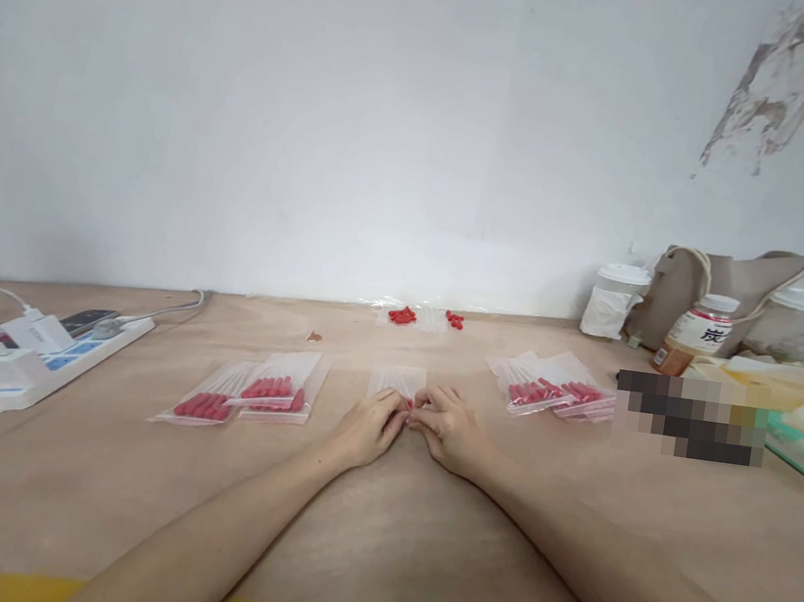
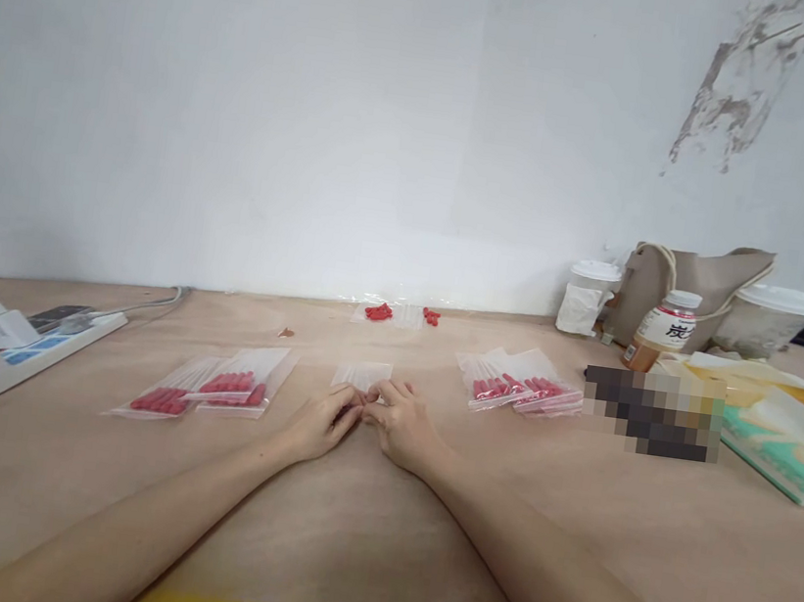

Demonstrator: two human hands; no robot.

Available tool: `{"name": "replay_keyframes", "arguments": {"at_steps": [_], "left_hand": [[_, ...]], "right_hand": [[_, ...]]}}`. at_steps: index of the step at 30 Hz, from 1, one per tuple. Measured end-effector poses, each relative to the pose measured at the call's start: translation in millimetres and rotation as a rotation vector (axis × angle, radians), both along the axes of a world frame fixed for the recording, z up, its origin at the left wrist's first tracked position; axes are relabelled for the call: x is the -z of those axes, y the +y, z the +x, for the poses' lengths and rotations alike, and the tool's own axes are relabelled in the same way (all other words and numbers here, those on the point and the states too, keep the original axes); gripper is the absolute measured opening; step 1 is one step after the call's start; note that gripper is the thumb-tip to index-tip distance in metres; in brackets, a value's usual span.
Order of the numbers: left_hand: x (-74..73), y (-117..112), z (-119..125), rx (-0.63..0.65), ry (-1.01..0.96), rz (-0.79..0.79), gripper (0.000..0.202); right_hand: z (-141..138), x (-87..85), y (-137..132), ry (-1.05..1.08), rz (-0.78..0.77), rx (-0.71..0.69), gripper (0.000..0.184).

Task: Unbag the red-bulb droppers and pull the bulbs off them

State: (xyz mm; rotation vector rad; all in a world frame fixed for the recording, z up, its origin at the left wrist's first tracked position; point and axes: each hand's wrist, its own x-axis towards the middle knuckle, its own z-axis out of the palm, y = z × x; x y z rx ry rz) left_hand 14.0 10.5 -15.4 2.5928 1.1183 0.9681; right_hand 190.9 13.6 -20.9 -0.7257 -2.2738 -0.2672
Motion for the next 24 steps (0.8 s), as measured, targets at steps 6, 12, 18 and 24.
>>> {"name": "replay_keyframes", "arguments": {"at_steps": [6, 12, 18, 24], "left_hand": [[-0.7, 2, -1, -0.082, -0.047, 0.073, 0.017], [-2.8, -4, 0, -0.151, 0.035, 0.243, 0.021], [1.5, -14, 11, -0.081, -0.009, 0.136, 0.019], [-7.5, -19, 14, -0.029, -0.067, 0.009, 0.024]], "right_hand": [[-1, -3.4, -6, -0.045, -0.009, 0.003, 0.012], [1, -1.4, -7, 0.134, -0.157, 0.063, 0.018], [-5, 10.2, -1, 0.392, -0.303, 0.079, 0.013], [-4, 11.3, 6, 0.541, -0.54, 0.065, 0.019]]}}
